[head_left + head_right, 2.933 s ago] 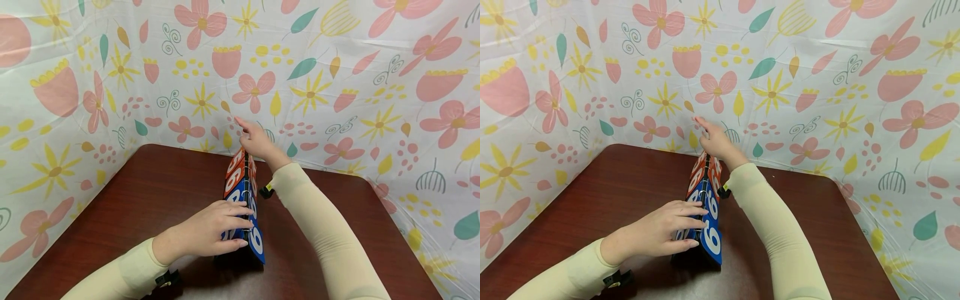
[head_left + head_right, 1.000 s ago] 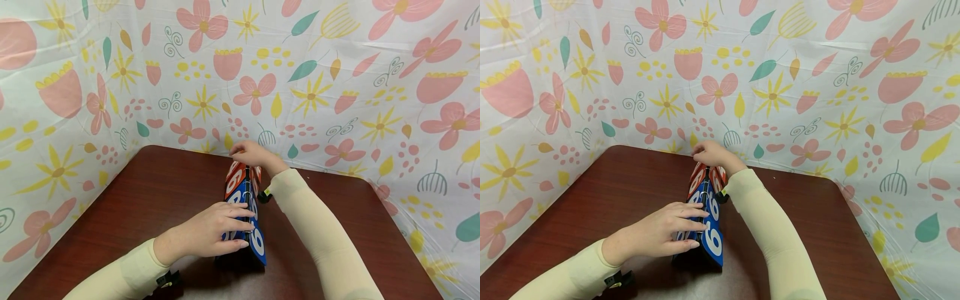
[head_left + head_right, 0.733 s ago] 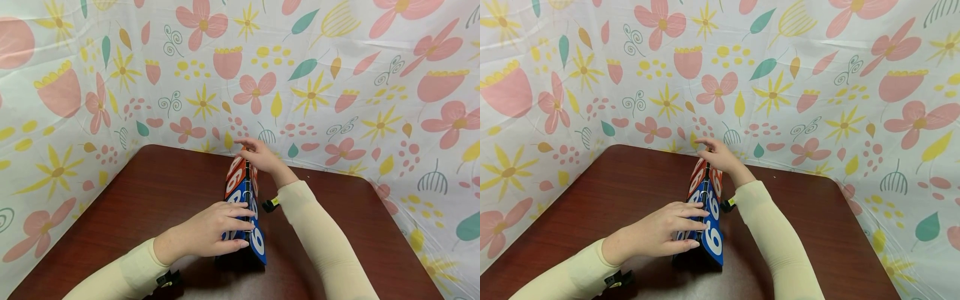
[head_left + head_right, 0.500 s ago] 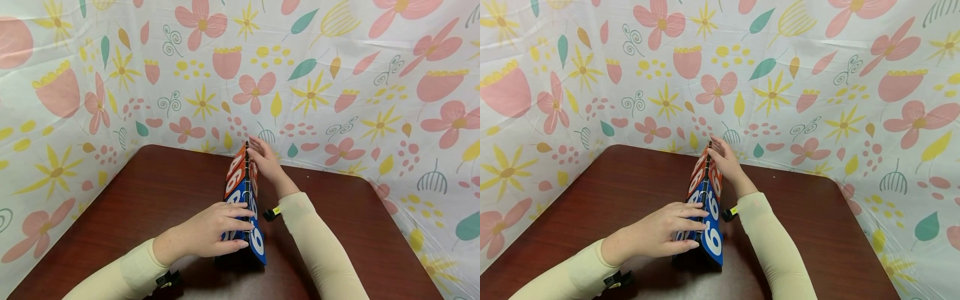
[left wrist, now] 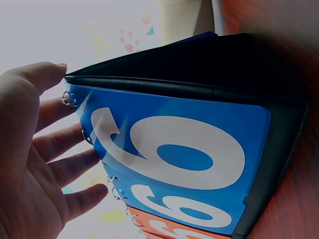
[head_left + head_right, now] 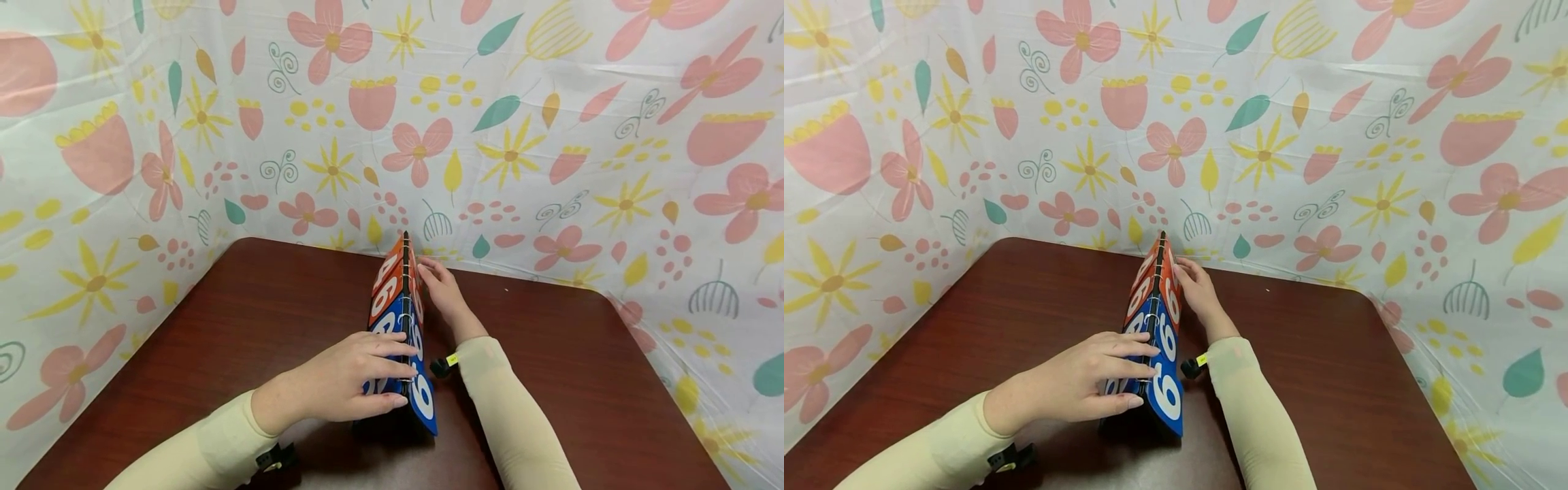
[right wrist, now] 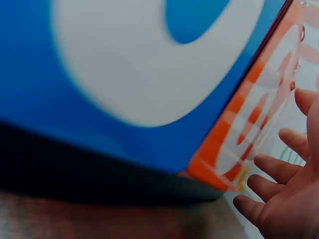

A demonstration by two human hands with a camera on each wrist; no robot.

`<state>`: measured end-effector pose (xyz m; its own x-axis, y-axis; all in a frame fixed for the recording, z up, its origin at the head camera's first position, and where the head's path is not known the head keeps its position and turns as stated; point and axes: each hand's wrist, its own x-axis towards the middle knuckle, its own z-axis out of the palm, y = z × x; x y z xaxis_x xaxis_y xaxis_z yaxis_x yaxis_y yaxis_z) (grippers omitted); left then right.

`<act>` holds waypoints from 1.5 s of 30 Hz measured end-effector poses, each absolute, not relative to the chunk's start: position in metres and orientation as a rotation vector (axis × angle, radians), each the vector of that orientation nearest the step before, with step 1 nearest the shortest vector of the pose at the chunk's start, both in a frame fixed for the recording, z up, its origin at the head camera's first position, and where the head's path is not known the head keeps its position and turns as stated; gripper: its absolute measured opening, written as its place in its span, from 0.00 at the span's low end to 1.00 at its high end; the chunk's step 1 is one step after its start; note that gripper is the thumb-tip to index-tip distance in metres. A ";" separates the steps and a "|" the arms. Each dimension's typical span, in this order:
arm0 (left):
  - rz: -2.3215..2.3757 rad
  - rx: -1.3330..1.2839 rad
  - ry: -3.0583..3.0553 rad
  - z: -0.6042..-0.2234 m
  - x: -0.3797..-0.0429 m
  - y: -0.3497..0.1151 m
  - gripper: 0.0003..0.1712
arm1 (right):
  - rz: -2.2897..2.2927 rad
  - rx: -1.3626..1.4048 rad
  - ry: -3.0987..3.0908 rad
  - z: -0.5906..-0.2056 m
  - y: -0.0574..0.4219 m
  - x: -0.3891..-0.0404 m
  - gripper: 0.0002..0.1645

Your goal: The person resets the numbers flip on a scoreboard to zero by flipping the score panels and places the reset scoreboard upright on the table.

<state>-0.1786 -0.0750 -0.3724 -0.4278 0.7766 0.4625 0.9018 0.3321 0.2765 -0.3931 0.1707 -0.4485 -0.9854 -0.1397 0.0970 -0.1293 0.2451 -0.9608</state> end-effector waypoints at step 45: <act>-0.693 -1.498 -2.364 -0.374 -0.178 -0.073 0.22 | -2.366 0.500 1.789 -0.463 0.206 -0.399 0.15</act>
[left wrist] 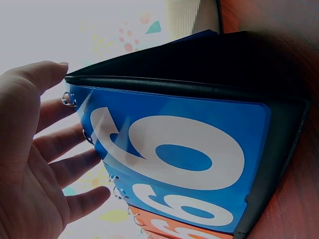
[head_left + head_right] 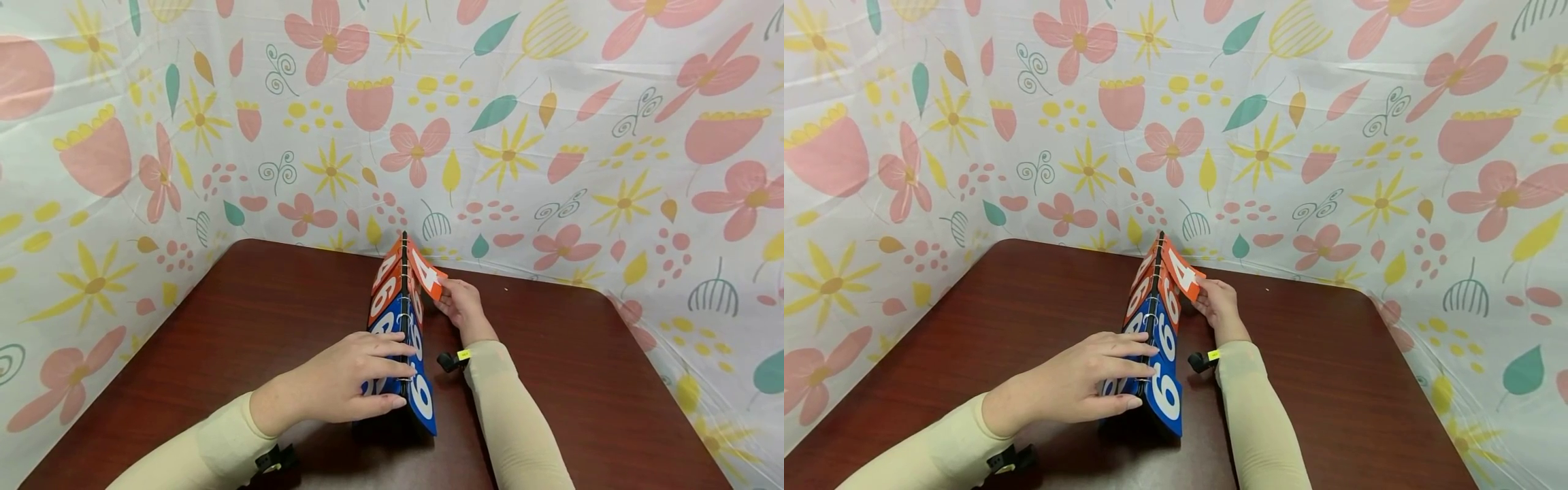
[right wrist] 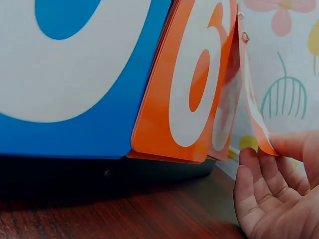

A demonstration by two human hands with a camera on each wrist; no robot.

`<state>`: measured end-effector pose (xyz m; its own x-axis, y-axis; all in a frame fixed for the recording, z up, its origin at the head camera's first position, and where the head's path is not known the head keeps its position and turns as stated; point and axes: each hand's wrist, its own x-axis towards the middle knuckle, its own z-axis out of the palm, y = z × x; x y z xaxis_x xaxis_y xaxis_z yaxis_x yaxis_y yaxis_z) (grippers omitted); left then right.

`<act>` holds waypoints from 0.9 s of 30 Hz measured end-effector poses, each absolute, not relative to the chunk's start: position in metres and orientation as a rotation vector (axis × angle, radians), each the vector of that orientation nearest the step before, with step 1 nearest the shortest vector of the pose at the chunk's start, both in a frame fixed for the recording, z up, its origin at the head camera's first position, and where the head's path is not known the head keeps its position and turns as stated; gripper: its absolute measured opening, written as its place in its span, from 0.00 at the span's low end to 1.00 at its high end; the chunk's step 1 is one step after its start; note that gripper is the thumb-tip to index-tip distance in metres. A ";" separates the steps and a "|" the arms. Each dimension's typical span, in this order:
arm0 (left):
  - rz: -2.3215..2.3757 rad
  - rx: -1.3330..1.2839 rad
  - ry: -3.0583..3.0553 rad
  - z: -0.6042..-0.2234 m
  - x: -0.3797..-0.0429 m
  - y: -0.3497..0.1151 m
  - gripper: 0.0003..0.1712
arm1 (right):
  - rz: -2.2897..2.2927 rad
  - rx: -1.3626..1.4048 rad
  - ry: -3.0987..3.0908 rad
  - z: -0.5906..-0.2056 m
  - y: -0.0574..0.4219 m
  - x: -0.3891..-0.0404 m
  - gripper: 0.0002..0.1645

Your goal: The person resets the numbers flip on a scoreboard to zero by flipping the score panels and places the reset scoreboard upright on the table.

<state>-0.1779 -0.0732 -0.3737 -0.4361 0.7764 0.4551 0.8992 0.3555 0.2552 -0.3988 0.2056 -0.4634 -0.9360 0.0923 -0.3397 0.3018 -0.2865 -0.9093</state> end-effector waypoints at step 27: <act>-0.655 -1.487 -2.411 -0.373 -0.176 -0.075 0.23 | -2.722 0.137 1.427 -0.418 0.225 -0.383 0.34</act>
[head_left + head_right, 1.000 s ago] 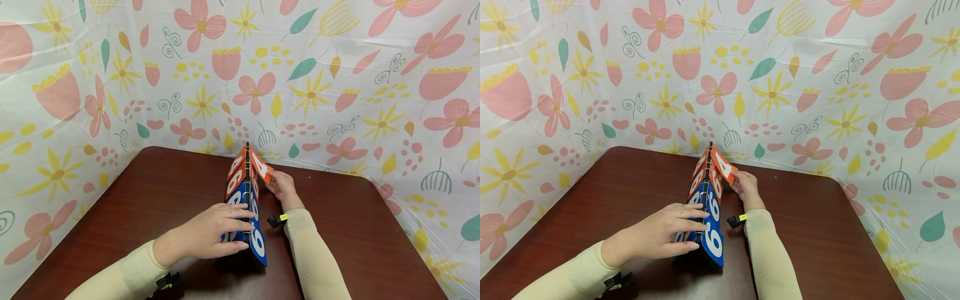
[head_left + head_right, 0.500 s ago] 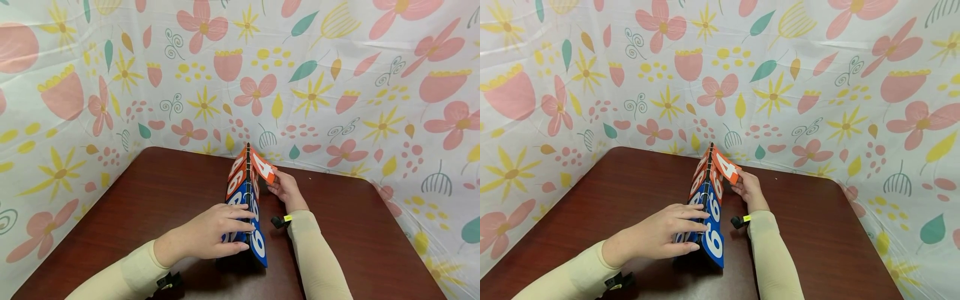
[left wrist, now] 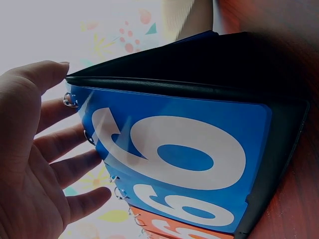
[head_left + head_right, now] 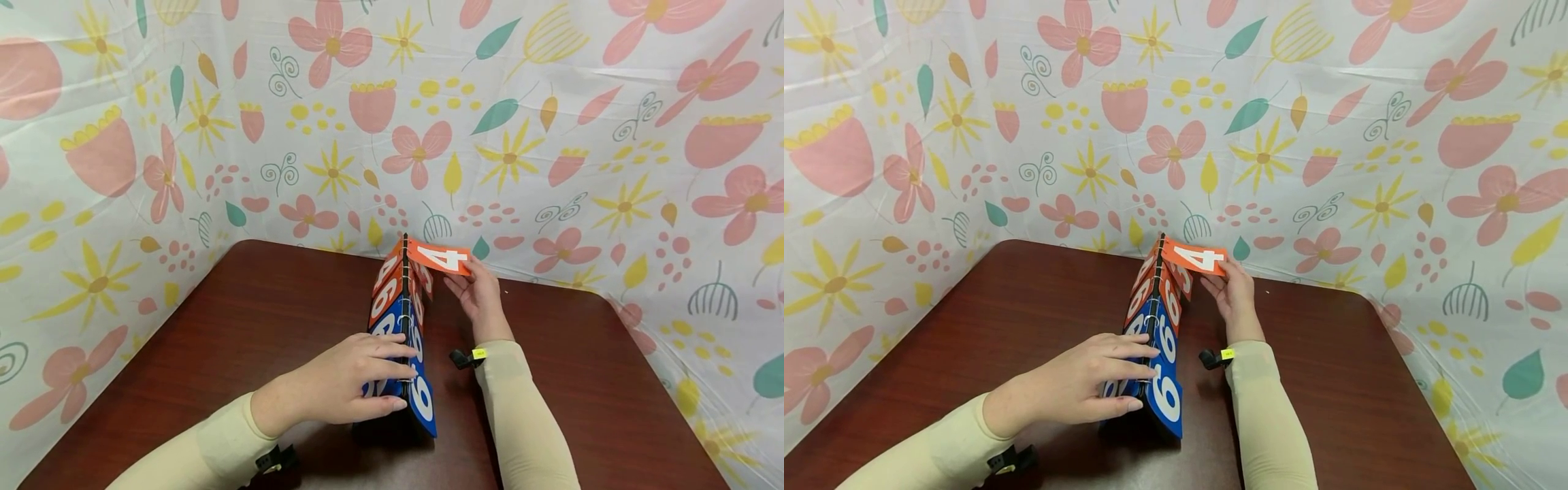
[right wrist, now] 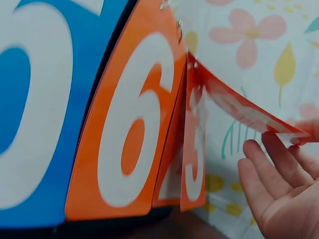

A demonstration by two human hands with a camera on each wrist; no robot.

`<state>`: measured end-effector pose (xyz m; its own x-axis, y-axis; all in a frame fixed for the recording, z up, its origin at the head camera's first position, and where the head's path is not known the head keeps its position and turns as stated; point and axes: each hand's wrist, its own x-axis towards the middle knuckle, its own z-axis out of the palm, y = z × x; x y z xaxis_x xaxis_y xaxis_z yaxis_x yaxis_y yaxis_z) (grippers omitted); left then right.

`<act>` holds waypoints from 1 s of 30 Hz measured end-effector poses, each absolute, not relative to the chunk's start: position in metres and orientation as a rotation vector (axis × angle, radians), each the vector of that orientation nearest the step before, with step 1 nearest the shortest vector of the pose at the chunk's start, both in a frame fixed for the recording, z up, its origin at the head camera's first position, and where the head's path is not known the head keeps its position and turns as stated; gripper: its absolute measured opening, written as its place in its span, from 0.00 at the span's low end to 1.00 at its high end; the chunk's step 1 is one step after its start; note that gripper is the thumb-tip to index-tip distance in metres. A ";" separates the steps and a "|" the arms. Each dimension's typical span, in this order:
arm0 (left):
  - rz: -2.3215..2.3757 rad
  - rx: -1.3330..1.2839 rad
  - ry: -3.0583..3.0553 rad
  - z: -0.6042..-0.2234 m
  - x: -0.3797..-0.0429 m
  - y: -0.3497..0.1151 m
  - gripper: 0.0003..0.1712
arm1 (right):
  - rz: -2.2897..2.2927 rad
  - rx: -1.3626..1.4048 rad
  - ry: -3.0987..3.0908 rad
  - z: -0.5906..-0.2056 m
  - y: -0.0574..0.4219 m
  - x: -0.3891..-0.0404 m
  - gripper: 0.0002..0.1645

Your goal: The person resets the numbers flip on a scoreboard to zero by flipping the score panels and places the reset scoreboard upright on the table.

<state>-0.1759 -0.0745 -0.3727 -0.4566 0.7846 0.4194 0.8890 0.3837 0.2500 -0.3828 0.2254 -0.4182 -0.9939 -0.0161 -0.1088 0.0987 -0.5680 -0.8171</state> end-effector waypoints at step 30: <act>-0.711 -1.500 -2.368 -0.375 -0.179 -0.074 0.21 | -2.789 -0.184 1.248 -0.406 0.176 -0.372 0.33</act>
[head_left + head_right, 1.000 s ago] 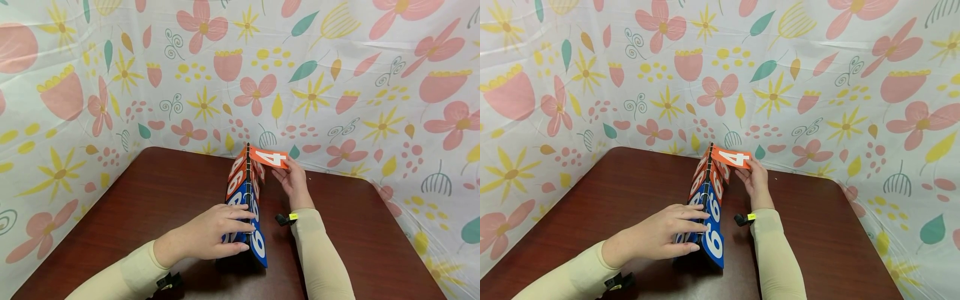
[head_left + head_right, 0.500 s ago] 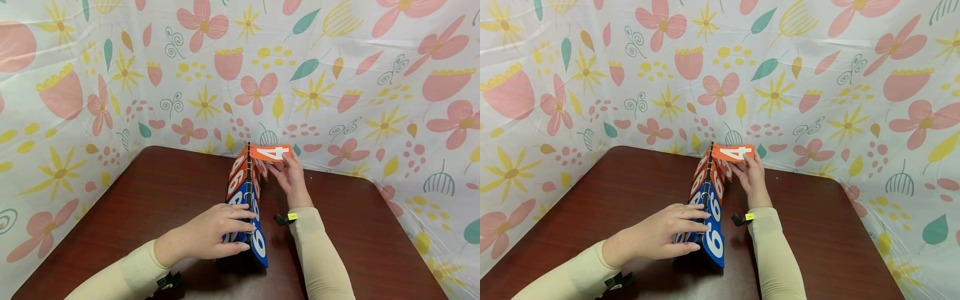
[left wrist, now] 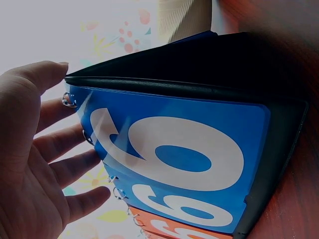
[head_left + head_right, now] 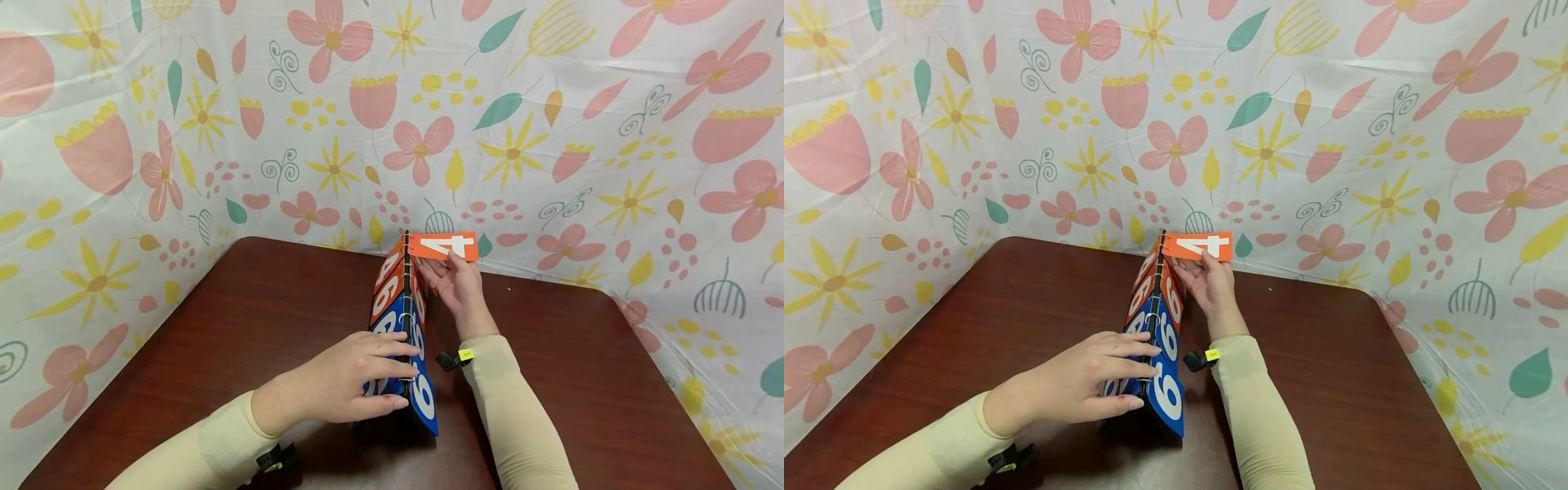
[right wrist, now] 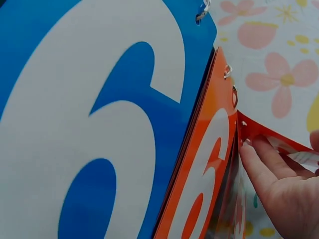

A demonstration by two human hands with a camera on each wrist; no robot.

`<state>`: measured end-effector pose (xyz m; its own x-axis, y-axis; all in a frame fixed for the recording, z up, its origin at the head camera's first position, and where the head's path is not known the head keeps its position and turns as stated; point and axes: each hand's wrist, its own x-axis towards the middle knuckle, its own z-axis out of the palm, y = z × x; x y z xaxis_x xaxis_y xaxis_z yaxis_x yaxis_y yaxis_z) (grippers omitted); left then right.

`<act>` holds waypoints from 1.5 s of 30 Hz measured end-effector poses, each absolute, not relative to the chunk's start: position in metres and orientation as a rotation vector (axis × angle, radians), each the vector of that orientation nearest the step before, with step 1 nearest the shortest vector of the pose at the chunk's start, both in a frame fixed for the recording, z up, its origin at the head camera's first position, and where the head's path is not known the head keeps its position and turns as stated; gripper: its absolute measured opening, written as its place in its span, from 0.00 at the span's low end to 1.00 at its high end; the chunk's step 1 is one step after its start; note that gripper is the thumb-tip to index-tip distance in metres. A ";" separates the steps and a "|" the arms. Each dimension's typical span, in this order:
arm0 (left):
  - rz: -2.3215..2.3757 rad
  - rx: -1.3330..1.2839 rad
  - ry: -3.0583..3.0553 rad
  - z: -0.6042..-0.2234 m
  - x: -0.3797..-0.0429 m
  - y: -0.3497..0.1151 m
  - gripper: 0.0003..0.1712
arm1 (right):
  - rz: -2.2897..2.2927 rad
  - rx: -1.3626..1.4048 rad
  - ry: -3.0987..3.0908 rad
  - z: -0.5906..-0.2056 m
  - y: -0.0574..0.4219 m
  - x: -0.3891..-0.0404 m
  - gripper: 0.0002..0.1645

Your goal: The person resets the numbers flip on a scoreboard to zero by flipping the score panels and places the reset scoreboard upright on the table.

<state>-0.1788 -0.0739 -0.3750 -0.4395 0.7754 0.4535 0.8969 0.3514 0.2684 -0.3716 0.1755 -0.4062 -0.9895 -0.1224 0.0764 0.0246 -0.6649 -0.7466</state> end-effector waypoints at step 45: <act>-0.729 -1.531 -2.342 -0.375 -0.180 -0.073 0.22 | -1.156 -0.749 2.871 -0.345 0.129 -0.390 0.34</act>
<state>-0.1800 -0.0735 -0.3746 -0.4168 0.7818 0.4638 0.9069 0.3230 0.2706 -0.3897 0.1286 -0.3447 -0.8885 -0.4086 0.2089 -0.4394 0.6261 -0.6442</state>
